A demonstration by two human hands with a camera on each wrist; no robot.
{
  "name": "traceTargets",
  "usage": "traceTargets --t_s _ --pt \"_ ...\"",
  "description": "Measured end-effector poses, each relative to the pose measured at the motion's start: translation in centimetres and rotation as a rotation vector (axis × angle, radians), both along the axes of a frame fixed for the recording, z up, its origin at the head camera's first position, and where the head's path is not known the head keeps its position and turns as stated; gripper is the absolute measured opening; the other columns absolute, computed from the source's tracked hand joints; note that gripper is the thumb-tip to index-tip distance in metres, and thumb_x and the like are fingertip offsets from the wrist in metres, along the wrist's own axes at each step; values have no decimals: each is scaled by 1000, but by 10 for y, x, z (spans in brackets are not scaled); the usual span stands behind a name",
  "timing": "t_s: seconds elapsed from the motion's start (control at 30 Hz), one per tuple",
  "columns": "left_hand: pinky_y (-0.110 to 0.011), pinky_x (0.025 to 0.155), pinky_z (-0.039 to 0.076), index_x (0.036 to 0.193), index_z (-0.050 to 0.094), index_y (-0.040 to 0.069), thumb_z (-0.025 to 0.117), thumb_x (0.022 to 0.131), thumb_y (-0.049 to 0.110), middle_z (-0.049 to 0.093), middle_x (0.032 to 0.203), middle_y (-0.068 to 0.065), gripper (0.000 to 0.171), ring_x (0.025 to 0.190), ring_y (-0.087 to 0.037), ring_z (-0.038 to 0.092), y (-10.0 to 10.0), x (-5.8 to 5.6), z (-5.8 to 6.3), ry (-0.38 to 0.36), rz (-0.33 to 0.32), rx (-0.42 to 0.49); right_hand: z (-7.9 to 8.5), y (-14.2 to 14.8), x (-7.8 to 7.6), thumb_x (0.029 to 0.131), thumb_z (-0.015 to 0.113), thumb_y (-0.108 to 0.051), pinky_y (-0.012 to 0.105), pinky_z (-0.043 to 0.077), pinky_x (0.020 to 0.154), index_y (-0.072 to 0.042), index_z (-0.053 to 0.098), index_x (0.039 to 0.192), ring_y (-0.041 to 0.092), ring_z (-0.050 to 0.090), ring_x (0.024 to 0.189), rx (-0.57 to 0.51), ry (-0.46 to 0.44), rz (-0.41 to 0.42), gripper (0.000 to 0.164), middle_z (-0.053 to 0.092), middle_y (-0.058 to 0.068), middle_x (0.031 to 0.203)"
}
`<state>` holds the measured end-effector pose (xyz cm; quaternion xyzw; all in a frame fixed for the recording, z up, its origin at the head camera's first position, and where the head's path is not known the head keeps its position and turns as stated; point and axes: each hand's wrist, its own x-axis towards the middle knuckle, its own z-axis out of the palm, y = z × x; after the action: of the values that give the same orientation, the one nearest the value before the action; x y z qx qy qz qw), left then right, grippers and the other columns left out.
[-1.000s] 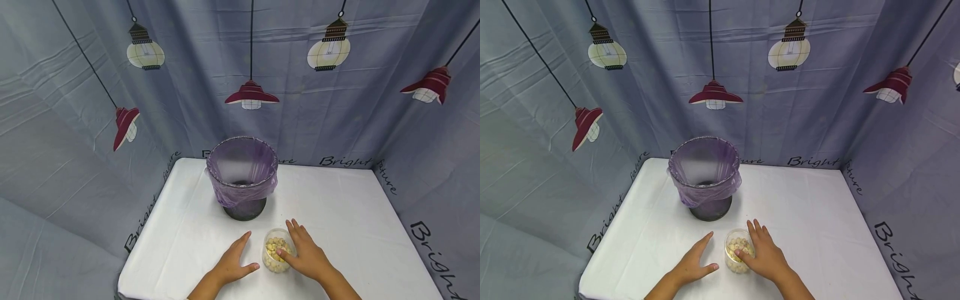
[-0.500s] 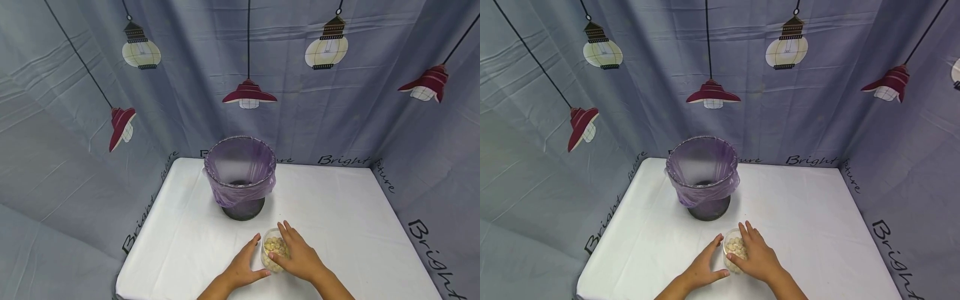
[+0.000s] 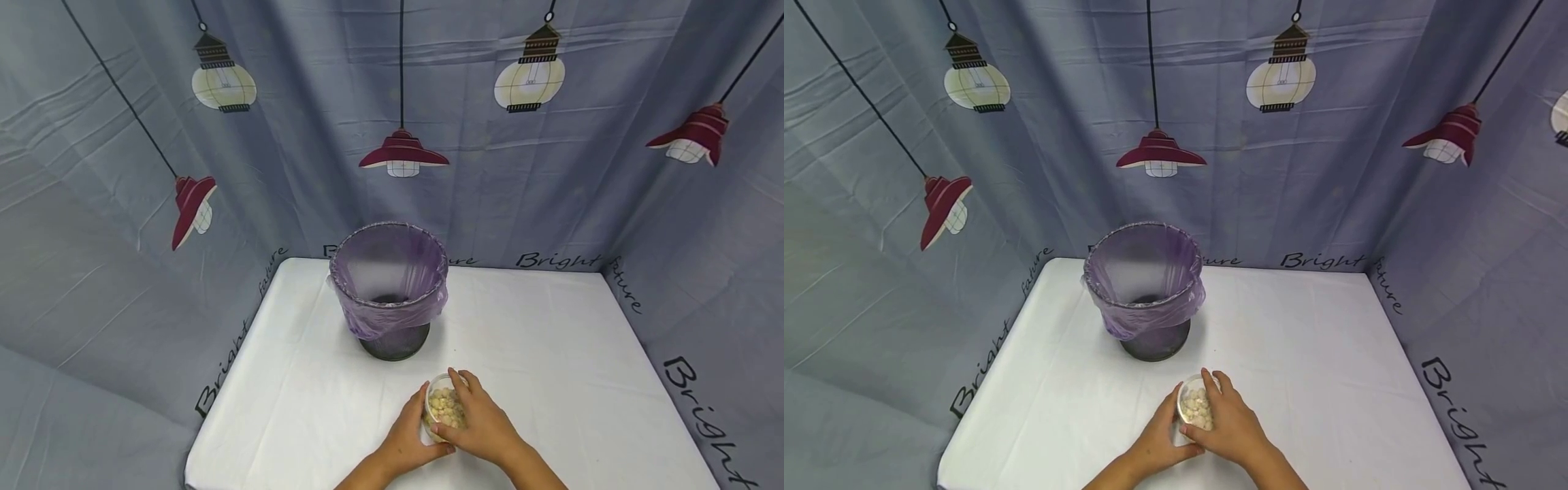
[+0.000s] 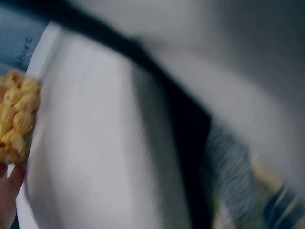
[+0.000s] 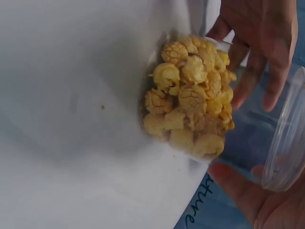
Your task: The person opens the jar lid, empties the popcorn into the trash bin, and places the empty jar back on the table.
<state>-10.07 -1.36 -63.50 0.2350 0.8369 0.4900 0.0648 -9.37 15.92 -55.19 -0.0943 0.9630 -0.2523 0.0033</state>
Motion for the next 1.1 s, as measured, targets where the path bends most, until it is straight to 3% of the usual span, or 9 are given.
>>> traceTargets --t_s 0.17,0.33,0.57,0.77,0.87,0.97,1.03,1.1 --pt "-40 95 41 146 4 18 70 65 60 30 141 -2 112 122 -17 40 11 3 -7 69 79 23 0 -8 4 59 72 -60 37 48 72 -17 33 140 16 51 97 -32 25 -65 100 39 0 128" --pt "-37 95 41 143 13 16 71 63 59 38 135 -4 109 120 -17 43 14 -2 -7 154 87 24 0 -16 5 56 73 -60 38 49 72 -7 37 136 22 56 92 -33 45 -108 103 42 6 128" --pt "-33 95 41 139 25 24 72 55 66 46 129 3 104 115 -10 46 0 -13 14 133 39 -78 12 -12 1 53 76 -59 37 50 71 -7 39 131 20 56 93 -83 -37 -71 101 44 4 126" --pt "-30 92 44 138 23 29 74 57 61 48 126 4 101 110 -6 49 -6 -22 37 145 -18 -50 37 -3 -4 49 79 -57 29 48 72 -14 40 129 8 52 90 -138 -6 9 98 44 -10 118" --pt "-28 89 45 137 23 33 77 57 56 50 125 5 100 107 -5 51 -8 -26 47 97 -78 -10 46 0 -5 48 79 -57 30 47 74 -19 40 127 5 51 92 -154 -6 70 96 43 -13 117" --pt "-25 85 46 136 25 34 79 56 52 52 121 7 98 102 -3 52 -13 -30 56 33 -186 7 53 5 -5 49 79 -56 34 47 81 -24 39 127 5 49 101 -157 -24 172 94 44 -14 120" --pt "-24 85 45 135 27 33 82 57 45 53 120 6 96 101 -4 53 -18 -32 64 -52 -302 29 58 10 -4 51 80 -50 37 46 86 -24 37 130 6 47 109 -155 -39 272 93 43 -13 124" --pt "-22 86 44 134 28 32 83 59 39 52 119 6 94 101 -5 53 -22 -35 72 -146 -433 47 64 15 -4 55 81 -42 35 49 82 -23 35 133 10 46 113 -188 -101 375 92 42 -11 128"
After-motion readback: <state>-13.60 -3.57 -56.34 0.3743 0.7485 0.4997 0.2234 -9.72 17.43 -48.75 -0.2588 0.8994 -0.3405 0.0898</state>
